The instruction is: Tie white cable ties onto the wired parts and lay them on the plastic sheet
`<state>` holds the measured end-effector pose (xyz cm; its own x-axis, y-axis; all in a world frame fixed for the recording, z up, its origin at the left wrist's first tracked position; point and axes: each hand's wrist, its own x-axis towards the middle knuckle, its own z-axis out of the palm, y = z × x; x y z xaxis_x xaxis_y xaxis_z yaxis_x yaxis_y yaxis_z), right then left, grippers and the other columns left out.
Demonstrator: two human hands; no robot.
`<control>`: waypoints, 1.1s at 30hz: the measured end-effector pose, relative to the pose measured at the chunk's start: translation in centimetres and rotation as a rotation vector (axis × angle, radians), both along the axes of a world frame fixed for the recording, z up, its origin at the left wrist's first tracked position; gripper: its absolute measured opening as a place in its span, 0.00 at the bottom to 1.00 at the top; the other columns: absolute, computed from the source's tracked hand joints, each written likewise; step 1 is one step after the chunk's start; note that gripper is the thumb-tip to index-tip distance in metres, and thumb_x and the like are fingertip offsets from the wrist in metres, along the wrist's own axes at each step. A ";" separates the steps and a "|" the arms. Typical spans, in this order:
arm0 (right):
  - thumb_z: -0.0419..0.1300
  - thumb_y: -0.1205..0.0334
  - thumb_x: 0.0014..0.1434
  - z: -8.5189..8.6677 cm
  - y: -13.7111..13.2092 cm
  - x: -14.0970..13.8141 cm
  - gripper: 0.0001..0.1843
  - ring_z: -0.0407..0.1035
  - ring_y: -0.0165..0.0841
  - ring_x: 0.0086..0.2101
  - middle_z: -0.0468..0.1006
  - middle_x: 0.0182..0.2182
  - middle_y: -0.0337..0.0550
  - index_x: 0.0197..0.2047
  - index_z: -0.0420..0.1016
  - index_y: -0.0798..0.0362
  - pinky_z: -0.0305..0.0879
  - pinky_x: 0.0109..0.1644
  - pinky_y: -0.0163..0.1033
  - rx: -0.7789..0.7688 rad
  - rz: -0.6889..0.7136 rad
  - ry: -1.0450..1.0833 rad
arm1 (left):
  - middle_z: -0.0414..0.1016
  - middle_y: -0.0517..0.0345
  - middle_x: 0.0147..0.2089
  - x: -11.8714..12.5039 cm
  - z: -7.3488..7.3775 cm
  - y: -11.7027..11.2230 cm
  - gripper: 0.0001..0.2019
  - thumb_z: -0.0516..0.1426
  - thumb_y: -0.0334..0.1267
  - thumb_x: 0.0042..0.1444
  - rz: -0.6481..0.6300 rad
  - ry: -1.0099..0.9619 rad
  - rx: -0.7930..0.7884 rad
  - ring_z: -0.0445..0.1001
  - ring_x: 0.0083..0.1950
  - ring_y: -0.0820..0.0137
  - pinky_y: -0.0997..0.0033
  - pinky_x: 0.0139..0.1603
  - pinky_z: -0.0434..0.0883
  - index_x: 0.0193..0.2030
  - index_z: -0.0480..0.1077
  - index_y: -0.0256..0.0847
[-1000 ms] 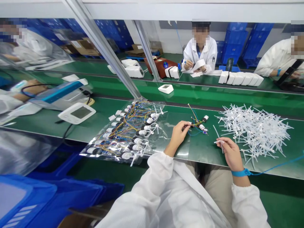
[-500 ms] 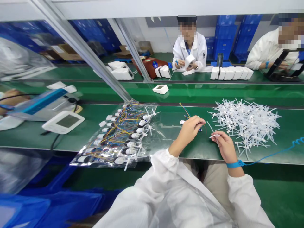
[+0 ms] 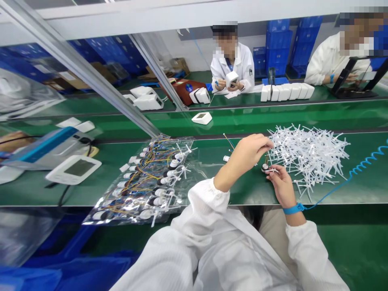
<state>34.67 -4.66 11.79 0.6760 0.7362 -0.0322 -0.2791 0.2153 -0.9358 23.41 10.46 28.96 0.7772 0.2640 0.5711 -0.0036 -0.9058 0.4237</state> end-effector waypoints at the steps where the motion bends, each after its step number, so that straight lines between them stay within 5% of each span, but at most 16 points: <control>1: 0.76 0.49 0.59 -0.1 0.0 0.0 0.20 0.81 0.42 0.47 0.86 0.43 0.42 0.52 0.79 0.44 0.77 0.53 0.48 0.003 -0.008 0.005 | 0.86 0.56 0.43 -0.3 0.3 -0.3 0.07 0.62 0.32 0.75 -0.006 -0.009 -0.018 0.84 0.47 0.63 0.65 0.51 0.78 0.45 0.82 0.44; 5: 0.74 0.50 0.62 -0.3 0.0 0.0 0.21 0.80 0.40 0.43 0.85 0.41 0.41 0.55 0.78 0.44 0.77 0.53 0.48 0.006 -0.014 0.025 | 0.87 0.57 0.44 -2.3 0.3 -1.3 0.07 0.62 0.33 0.75 0.049 -0.071 -0.094 0.84 0.46 0.64 0.65 0.51 0.79 0.45 0.82 0.45; 23: 0.79 0.51 0.59 0.2 -0.4 0.1 0.18 0.79 0.36 0.42 0.84 0.41 0.39 0.50 0.84 0.44 0.74 0.50 0.43 0.015 0.011 0.031 | 0.87 0.53 0.46 -13.9 -6.9 -2.3 0.04 0.63 0.32 0.72 0.335 -0.189 -0.230 0.85 0.47 0.65 0.68 0.49 0.80 0.46 0.82 0.42; 33: 0.80 0.51 0.58 0.6 -0.6 0.1 0.18 0.79 0.35 0.41 0.84 0.40 0.40 0.48 0.86 0.45 0.75 0.50 0.42 -0.003 0.000 0.006 | 0.88 0.53 0.48 -18.1 -11.4 -2.0 0.13 0.57 0.36 0.72 0.507 0.205 -0.465 0.86 0.46 0.62 0.65 0.48 0.81 0.56 0.81 0.43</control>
